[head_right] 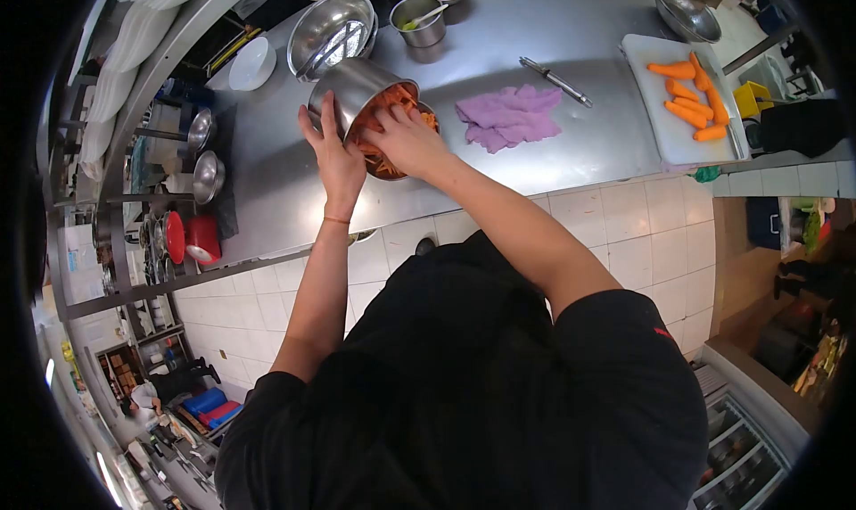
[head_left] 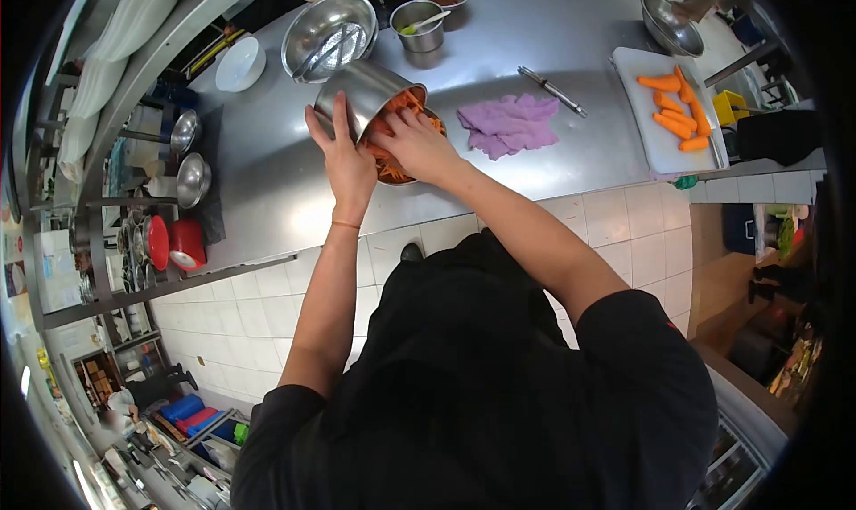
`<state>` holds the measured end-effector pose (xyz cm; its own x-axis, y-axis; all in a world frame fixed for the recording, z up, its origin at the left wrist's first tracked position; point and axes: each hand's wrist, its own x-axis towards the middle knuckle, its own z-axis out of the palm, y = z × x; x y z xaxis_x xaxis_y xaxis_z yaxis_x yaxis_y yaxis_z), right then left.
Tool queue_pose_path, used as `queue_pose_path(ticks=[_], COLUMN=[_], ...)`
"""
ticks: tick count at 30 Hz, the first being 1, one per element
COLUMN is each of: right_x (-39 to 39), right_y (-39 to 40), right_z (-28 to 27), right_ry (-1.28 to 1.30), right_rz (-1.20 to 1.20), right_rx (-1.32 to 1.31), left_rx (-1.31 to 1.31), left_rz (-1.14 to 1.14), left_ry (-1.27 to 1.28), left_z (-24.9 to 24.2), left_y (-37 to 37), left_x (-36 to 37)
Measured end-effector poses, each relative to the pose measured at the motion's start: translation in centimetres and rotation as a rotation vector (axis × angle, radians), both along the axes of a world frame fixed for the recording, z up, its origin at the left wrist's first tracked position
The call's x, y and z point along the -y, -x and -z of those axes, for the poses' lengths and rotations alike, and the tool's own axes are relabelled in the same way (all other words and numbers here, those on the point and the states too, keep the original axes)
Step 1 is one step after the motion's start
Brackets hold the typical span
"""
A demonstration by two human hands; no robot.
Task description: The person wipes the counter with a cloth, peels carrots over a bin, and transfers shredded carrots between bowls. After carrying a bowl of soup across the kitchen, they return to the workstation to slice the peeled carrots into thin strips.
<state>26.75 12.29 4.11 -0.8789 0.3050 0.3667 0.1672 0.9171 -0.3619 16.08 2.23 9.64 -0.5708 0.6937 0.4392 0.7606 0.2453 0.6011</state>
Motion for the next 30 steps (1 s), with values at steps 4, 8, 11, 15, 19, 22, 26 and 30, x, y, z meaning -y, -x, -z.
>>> queue_pose_path(ticks=[4,8,11,15,19,22,26,30], right_x=[1.1,1.4,1.5,1.5,1.0,1.0,0.6,-0.3], right_y=[-1.8,-3.3,-3.6,-3.3,-1.5,-1.6,-1.3,-1.7], right_z=[1.0,1.3,0.7,0.3,-0.4,-1.8,-1.6,-0.6], right_ry=[-0.038,-0.005,0.001,0.081,0.059,0.051,0.091,0.110], right_rz=[0.087,0.075,0.080,0.079,0.067,0.045,0.107,0.028], right_rx=[-0.022,0.000,0.061,0.137,0.288,0.391,0.404,0.383], left_rx=[-0.011,-0.067,-0.074,-0.081,-0.085,-0.046,-0.020,-0.032], left_rz=[0.039,0.054,0.049,0.051,0.040,0.036,0.033,0.016], left_ry=[-0.008,-0.030,-0.047,-0.054,-0.047,-0.050,-0.096,-0.084], left_z=[0.1,0.1,0.3,0.4,0.1,0.3,0.5,-0.2], left_y=[-0.1,0.5,1.1,1.6,2.0,2.5,3.0,2.9], left_x=[0.0,-0.1,-0.2,-0.2,-0.1,0.0,0.3,0.3])
